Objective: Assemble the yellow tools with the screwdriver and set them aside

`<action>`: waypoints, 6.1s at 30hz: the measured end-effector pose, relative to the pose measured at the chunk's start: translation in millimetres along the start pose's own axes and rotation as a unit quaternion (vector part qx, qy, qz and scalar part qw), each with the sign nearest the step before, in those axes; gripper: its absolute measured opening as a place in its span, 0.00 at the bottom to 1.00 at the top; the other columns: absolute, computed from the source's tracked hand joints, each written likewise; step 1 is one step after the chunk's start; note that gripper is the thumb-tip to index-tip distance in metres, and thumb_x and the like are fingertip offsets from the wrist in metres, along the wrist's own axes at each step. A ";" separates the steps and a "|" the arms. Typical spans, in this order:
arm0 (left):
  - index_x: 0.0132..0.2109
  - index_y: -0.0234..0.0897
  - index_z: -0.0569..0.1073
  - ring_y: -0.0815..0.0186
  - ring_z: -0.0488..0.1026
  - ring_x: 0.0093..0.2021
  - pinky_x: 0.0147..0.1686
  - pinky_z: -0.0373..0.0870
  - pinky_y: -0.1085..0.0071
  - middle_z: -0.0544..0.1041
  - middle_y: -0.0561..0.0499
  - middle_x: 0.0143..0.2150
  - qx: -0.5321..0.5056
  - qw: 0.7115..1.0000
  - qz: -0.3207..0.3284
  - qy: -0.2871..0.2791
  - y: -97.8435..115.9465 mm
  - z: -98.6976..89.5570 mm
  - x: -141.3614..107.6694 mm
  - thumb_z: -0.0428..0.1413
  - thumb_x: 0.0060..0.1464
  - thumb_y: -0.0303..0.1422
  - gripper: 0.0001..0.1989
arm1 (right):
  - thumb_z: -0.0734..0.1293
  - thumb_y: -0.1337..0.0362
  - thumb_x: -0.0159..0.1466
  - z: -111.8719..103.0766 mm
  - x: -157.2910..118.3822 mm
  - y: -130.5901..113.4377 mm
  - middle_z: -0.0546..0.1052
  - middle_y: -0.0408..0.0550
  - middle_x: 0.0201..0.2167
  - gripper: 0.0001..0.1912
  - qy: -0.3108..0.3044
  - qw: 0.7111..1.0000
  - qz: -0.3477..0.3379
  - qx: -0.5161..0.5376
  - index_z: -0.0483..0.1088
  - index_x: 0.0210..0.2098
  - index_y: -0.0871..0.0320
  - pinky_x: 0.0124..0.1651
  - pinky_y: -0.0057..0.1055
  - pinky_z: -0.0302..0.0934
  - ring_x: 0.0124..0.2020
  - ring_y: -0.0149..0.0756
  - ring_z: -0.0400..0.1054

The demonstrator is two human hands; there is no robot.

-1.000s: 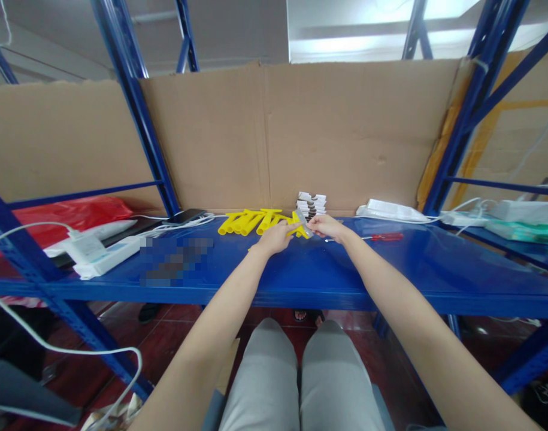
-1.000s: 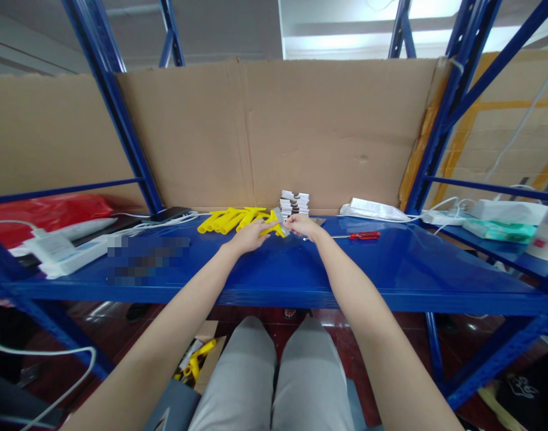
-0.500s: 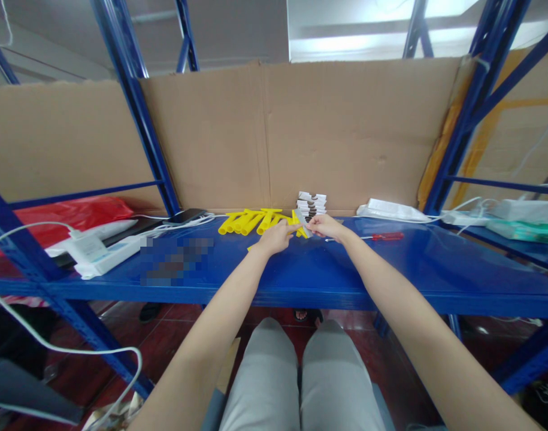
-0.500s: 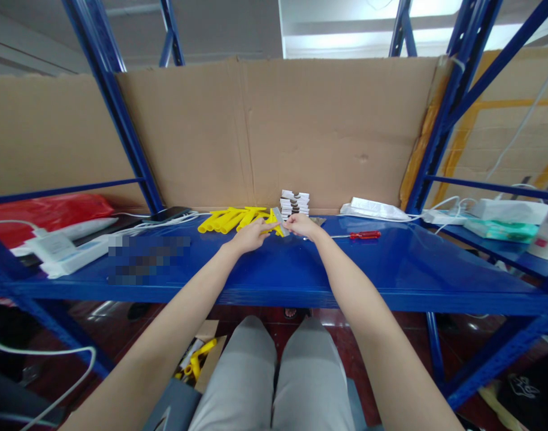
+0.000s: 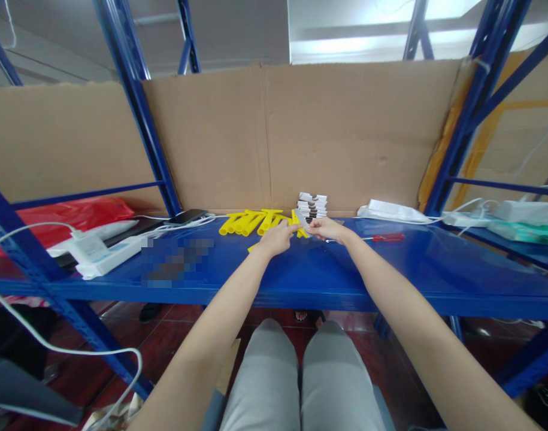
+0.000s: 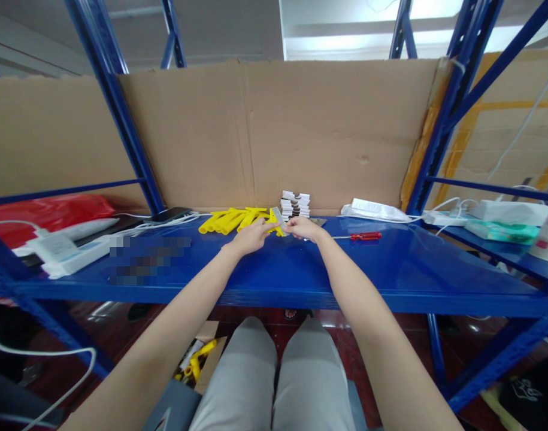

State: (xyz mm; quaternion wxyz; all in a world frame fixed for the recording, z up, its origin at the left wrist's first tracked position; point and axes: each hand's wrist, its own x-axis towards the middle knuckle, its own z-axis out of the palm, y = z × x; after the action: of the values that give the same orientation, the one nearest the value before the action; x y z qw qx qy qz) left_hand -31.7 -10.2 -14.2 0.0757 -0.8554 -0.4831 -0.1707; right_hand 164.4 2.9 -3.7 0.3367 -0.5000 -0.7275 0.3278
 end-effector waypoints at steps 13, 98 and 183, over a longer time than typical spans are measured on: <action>0.66 0.53 0.61 0.57 0.71 0.49 0.51 0.67 0.60 0.70 0.44 0.51 0.001 1.000 0.020 -0.009 -0.1 2.4 0.0 0.45 0.63 0.30 0.26 | 0.67 0.62 0.54 -0.4 1.9 5.2 0.62 0.36 0.12 0.12 -0.020 0.999 -0.026 0.023 0.62 0.19 0.57 0.22 0.23 0.45 0.17 0.24 0.52; 0.68 0.50 0.57 0.55 0.73 0.50 0.49 0.70 0.59 0.69 0.41 0.58 0.073 0.997 0.001 -0.001 13.2 -4.3 -4.0 0.42 0.63 0.27 0.28 | 0.72 0.64 0.50 -4.2 11.7 16.6 0.71 0.41 0.18 0.08 -0.031 0.995 -0.051 0.074 0.68 0.21 0.57 0.28 0.24 0.60 0.21 0.28 0.64; 0.68 0.50 0.58 0.58 0.71 0.53 0.51 0.69 0.61 0.72 0.44 0.54 0.047 0.997 0.054 -0.026 12.9 3.6 -2.3 0.43 0.63 0.27 0.28 | 0.71 0.59 0.53 -12.8 15.2 26.1 0.74 0.42 0.19 0.11 -0.131 0.990 -0.043 -0.011 0.68 0.25 0.59 0.27 0.24 0.59 0.22 0.28 0.67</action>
State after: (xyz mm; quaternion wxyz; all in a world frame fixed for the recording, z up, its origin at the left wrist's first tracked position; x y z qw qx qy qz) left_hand -20.9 -17.7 -17.9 0.1124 -0.8800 -0.4453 -0.1214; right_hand 183.9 26.5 -15.3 0.2467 -0.4247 -0.7896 0.3677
